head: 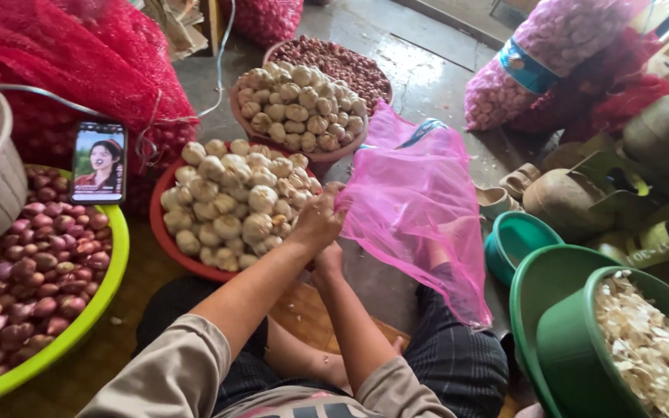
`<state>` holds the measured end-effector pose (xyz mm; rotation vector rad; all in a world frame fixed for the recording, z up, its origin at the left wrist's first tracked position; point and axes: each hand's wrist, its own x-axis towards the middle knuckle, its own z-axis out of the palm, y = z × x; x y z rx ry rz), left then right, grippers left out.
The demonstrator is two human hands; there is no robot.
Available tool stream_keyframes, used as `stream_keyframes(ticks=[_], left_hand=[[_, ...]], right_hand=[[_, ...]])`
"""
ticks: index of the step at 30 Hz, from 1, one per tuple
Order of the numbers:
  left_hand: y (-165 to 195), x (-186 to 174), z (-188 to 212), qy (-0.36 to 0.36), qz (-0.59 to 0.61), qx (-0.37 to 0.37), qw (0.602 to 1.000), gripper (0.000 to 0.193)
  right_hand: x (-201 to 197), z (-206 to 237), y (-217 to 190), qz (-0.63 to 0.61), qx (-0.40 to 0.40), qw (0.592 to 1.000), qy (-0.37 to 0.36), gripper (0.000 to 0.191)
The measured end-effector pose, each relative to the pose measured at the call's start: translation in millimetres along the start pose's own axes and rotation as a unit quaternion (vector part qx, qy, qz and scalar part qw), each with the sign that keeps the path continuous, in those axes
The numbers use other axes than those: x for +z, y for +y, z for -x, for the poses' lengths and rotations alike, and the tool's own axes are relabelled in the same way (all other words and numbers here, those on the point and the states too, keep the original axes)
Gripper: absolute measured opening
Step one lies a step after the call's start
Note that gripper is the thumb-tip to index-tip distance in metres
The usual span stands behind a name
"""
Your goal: The person sits on the floor and peels garlic cloves by hand, placing the skins into a green basin. After finishing a batch, the person transfers the skins to another container and then packs the peeled garlic into a pink mesh bag.
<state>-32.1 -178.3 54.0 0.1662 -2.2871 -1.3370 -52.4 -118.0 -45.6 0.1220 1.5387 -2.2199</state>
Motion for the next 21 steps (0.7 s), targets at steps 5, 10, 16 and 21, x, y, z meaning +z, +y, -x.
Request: stream_keyframes(ticks=[5, 10, 16, 21], left_hand=[[9, -2, -20, -0.017, 0.011, 0.000, 1.000, 0.056], [18, 30, -45, -0.079, -0.010, -0.059, 0.995, 0.063], [22, 84, -42, -0.024, 0.046, 0.062, 0.997, 0.062], [28, 117, -57, -0.046, -0.001, 0.067, 0.997, 0.061]], right_hand=[[-65, 0, -2, 0.015, -0.028, 0.999, 0.022, 0.024], [-134, 19, -7, 0.029, -0.033, 0.997, 0.058, 0.023], [-217, 64, -8, 0.020, -0.027, 0.997, 0.073, 0.028], [-268, 123, -19, 0.034, -0.028, 0.992, 0.119, 0.031]])
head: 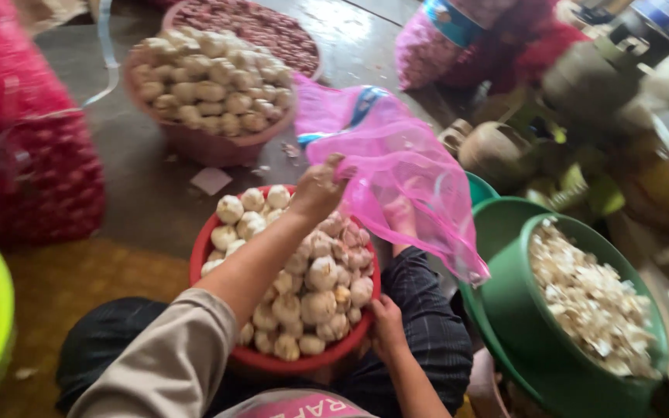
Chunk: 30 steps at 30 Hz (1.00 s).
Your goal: The person sits on the floor and peels garlic cloves by hand, placing the skins into a green basin. After finishing a batch, the person transfers the skins to another container and then packs the peeled garlic into a pink mesh bag.
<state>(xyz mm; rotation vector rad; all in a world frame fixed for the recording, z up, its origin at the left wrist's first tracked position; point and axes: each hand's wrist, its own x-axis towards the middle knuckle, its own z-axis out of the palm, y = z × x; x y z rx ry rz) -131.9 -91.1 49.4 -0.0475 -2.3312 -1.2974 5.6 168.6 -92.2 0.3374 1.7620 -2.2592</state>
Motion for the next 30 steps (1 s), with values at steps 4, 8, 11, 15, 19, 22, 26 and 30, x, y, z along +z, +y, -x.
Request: stream_keyframes(ticks=[4, 8, 11, 15, 19, 22, 26, 30], left_hand=[[0, 7, -20, 0.016, -0.036, 0.082, 0.996, 0.059], [6, 5, -37, 0.025, -0.065, 0.145, 0.987, 0.055], [14, -6, -57, -0.009, -0.110, 0.180, 0.977, 0.051], [14, -33, -96, -0.068, -0.197, 0.248, 0.946, 0.077], [-11, -71, -126, -0.154, -0.440, 0.283, 0.838, 0.130], [-36, -95, -137, -0.024, -0.535, 0.341, 0.773, 0.076], [-74, -101, -106, 0.122, -0.393, 0.394, 0.822, 0.039], [-117, -95, -34, 0.116, -0.371, 0.353, 0.851, 0.049]], right_hand=[[-26, 50, -52, 0.263, 0.096, 0.959, 0.041, 0.027], [-50, 70, -150, 0.545, -0.370, 0.751, 0.050, 0.017], [-48, 34, -202, 0.592, -0.564, 0.500, 0.284, 0.061], [-34, -71, -226, 0.680, -0.360, 0.561, 0.305, 0.107], [-27, -151, -214, 0.621, -0.294, 0.701, 0.188, 0.033], [-22, -180, -213, 0.485, -0.514, 0.662, 0.250, 0.014], [-12, -191, -199, 0.352, -0.621, 0.646, 0.270, 0.016], [3, -192, -132, 0.541, -0.594, 0.582, 0.126, 0.040]])
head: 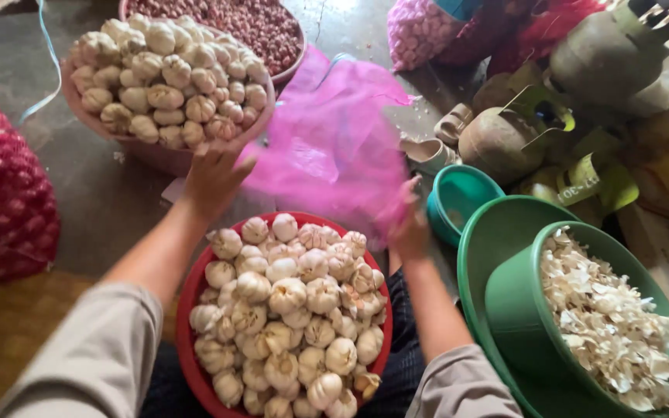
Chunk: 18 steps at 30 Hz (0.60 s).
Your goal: The person sits on the floor and peels garlic cloves by hand, placing the skins into a green basin. After finishing a batch, the person transfers the skins to another container and then packs the peeled garlic into a pink mesh bag.
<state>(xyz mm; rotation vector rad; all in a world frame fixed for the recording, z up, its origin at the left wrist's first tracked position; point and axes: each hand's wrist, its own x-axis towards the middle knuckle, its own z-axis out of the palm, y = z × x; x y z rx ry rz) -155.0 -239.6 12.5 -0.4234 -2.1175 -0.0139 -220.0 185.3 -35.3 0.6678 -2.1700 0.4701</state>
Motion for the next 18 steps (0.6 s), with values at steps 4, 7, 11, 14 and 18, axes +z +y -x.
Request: stream_keyframes(ticks=[4, 7, 11, 14, 18], left_hand=[[8, 1, 53, -0.141, 0.054, -0.199, 0.968, 0.060], [13, 6, 63, -0.094, 0.207, -0.267, 0.937, 0.050], [16, 13, 62, -0.264, 0.499, -0.457, 0.687, 0.043], [17, 11, 62, -0.289, 0.544, -0.506, 0.604, 0.055], [31, -12, 75, -0.244, 0.571, -0.409, 0.669, 0.072]], right_hand=[[30, 45, -17, -0.128, 0.223, 0.950, -0.180, 0.035], [33, 59, -20, -0.347, 0.292, 0.870, -0.194, 0.028], [24, 60, -18, -0.555, 0.405, 0.705, -0.176, 0.037], [18, 60, -18, -0.571, 0.447, 0.666, -0.176, 0.048], [2, 76, -20, -0.584, 0.463, 0.645, -0.171, 0.062]])
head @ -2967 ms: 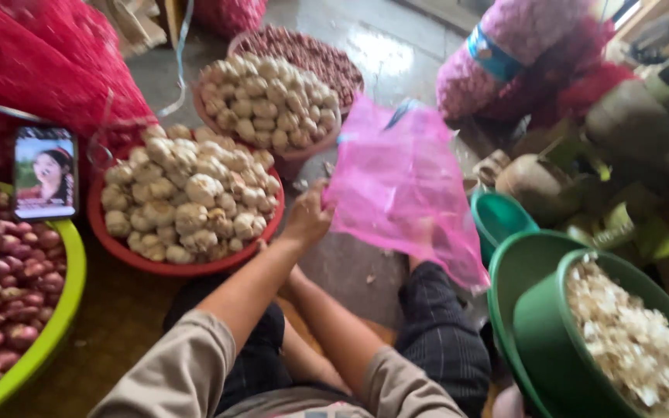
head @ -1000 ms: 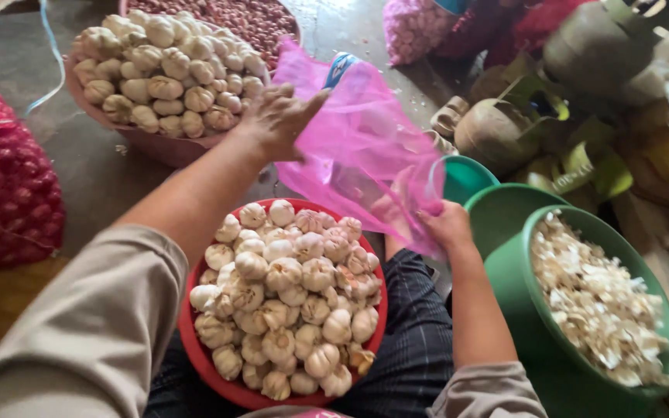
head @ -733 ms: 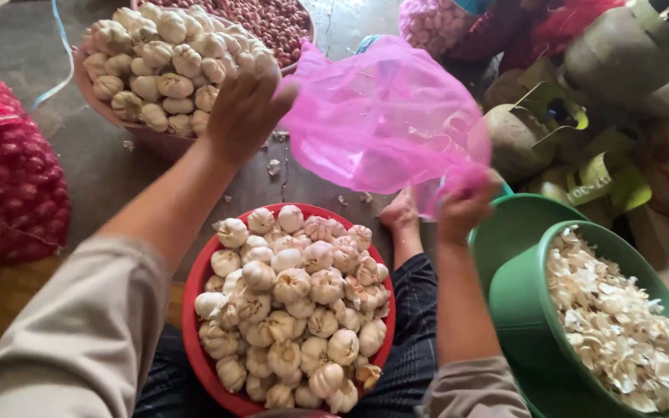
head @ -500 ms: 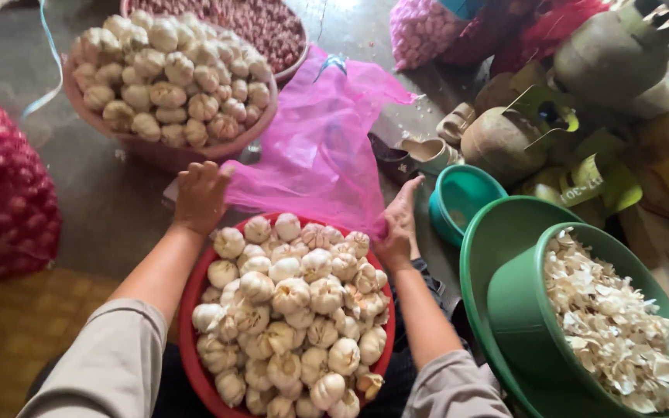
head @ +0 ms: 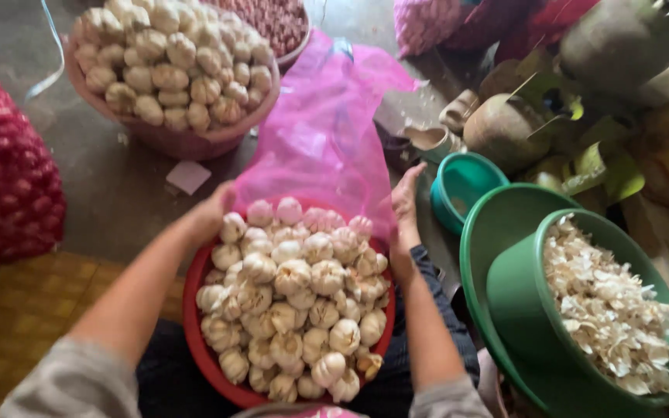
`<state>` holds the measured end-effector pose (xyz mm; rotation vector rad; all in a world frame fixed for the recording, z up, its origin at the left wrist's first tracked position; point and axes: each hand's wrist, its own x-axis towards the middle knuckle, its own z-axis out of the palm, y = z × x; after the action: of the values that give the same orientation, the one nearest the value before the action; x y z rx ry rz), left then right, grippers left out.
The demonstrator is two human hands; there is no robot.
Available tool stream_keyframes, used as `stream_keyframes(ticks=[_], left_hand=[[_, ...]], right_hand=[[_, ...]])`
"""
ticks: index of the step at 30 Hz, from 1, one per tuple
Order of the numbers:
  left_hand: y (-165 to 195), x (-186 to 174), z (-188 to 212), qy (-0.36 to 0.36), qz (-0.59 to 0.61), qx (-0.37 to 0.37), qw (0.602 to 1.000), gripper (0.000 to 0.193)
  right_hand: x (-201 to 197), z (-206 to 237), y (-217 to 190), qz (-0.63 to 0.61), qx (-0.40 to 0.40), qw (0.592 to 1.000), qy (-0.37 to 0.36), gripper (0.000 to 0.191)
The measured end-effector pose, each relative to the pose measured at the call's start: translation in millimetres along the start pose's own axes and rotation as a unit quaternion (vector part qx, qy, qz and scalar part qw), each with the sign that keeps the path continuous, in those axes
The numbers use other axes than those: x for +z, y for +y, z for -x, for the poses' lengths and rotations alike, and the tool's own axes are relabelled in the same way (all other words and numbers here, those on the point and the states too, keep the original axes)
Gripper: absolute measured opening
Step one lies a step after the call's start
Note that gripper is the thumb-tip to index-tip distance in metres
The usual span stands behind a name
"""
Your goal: The person sits on the floor and peels garlic cloves by hand, placing the skins into a green basin. After finishing a batch, the person transfers the skins to another container and then packs the peeled garlic into a pink mesh bag.
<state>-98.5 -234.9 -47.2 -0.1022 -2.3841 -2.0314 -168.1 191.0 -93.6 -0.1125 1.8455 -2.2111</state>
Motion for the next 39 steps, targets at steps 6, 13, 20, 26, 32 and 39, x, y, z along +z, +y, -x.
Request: stream_keyframes(ticks=[6, 13, 20, 26, 32, 39], left_hand=[[23, 7, 66, -0.005, -0.109, -0.012, 0.994, 0.073], [15, -3, 81, 0.058, 0.038, 0.046, 0.997, 0.063], [-3, 15, 117, 0.097, 0.388, -0.093, 0.912, 0.050], [7, 24, 121, 0.138, 0.416, -0.065, 0.896, 0.039], [20, 21, 118, 0.149, 0.431, -0.086, 0.886, 0.033], [26, 33, 137, 0.150, 0.394, -0.077, 0.904, 0.027]], right_hand=[[6, 83, 9, -0.068, 0.057, 0.996, 0.021, 0.079], [29, 119, -5, -0.040, -0.002, 0.999, 0.017, 0.079], [48, 130, -21, -0.097, 0.004, 0.992, 0.083, 0.083], [57, 138, -28, -0.285, 0.029, 0.956, -0.067, 0.095], [35, 124, -36, -0.147, 0.023, 0.986, 0.079, 0.086], [41, 151, -75, -0.052, 0.033, 0.993, 0.102, 0.080]])
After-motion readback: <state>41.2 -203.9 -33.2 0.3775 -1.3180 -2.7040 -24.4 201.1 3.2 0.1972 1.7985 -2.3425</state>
